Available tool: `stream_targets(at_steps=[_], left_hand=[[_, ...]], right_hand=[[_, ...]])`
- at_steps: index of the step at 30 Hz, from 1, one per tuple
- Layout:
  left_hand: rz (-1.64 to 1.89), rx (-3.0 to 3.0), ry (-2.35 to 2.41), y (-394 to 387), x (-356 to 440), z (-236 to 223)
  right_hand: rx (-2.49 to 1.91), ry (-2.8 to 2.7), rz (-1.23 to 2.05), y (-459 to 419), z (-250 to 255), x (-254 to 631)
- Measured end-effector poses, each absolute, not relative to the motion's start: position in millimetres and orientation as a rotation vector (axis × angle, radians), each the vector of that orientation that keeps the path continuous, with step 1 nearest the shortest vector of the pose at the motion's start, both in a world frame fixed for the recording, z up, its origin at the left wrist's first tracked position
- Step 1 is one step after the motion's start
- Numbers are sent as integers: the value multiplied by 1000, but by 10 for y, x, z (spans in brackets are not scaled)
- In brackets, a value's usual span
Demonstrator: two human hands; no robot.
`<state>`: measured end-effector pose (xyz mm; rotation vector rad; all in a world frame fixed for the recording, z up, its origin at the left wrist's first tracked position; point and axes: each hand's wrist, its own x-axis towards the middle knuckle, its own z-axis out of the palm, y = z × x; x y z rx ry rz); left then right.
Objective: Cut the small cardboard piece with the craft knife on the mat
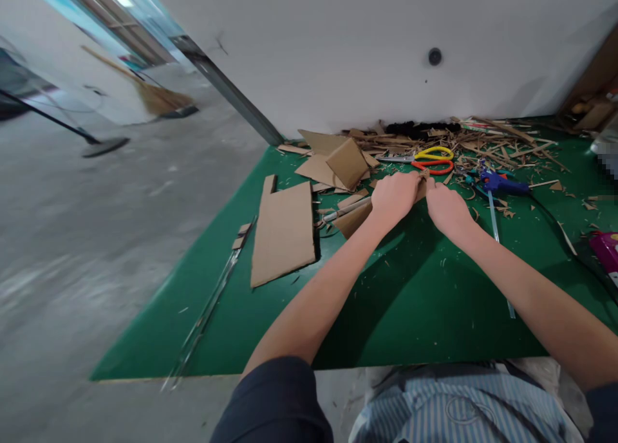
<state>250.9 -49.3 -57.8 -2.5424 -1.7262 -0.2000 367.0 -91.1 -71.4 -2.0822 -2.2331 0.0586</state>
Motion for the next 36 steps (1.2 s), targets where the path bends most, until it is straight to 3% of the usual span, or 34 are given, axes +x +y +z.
stream_targets(at_steps=[17,36], left_hand=[[-141,-2539,-1753,-510,2524,-564],[-159,-2512,-1791,-492,2527,-580]], right_hand=[[-2170,-2181,-135,-933,-863,3714],[-2157,-2154,-70,-957,-811,3836]])
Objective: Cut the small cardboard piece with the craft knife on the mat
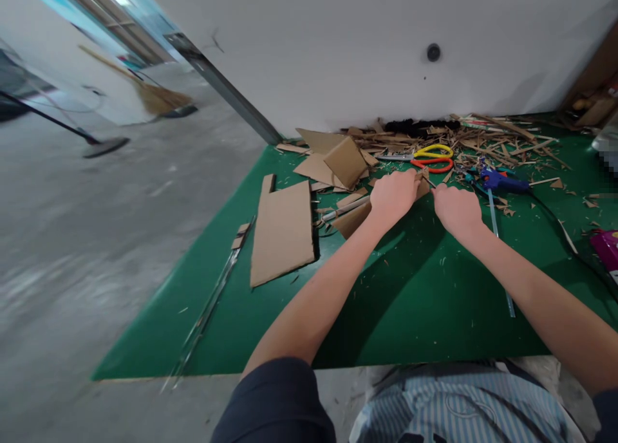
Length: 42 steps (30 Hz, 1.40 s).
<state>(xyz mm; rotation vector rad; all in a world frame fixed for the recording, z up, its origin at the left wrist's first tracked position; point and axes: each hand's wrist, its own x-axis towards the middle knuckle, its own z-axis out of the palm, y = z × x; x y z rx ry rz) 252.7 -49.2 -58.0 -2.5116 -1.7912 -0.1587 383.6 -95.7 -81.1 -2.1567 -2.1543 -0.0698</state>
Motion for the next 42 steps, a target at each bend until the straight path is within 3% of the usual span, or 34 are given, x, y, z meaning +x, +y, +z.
stream_targets(at_steps=[7,12,22,42], left_hand=[[-169,-2513,-1759,-530,2533,-577],[-156,-2503,-1773,-527,2537,-584],[-147,-2499,-1796,-495,2524,-588],[-189,-2484,-1799,-504,2544,-616]], right_hand=[[-2165,-2128,16,-875,-762,3813],[-2074,-2247,296,-940,-692,3944],[-2170,-2175,-23,-1011,-735,3899],[-2181,-2120,277,-952,-735,3850]])
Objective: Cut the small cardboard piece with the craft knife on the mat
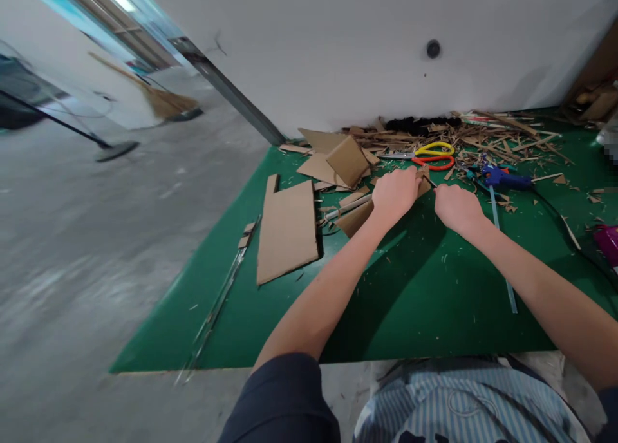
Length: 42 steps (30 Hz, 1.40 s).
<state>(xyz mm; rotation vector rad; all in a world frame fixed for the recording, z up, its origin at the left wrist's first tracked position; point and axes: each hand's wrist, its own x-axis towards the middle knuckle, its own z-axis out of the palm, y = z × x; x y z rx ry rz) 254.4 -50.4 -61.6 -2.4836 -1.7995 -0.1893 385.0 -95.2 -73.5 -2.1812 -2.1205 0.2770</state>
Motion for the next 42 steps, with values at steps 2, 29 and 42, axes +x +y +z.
stream_targets(at_steps=[2,29,42], left_hand=[[-188,-2485,-1800,-515,2551,-610],[-108,-2488,-1824,-602,2589,-558],[-138,-2483,-1823,-583,2596,-562]], right_hand=[[-2178,-2136,287,-904,-714,3839],[-2247,-2118,401,-1082,-771,3893],[-2237,-2167,262,-950,-779,3790]])
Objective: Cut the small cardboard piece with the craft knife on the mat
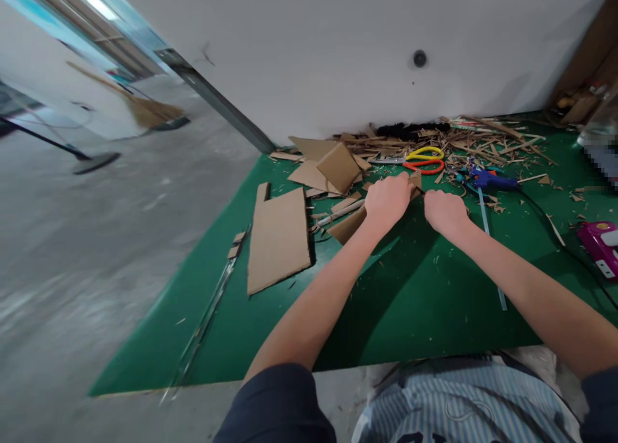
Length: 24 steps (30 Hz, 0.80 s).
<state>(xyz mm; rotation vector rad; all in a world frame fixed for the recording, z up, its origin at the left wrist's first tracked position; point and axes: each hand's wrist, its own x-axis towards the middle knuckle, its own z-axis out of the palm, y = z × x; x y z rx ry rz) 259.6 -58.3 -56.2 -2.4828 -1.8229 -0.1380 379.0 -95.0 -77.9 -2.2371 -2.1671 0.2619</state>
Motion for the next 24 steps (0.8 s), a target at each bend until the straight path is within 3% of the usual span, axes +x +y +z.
stream_targets(at_steps=[24], left_hand=[[-117,-2480,-1811,-599,2600,-575]], right_hand=[[-2287,-2207,550,-983,-667,3845]])
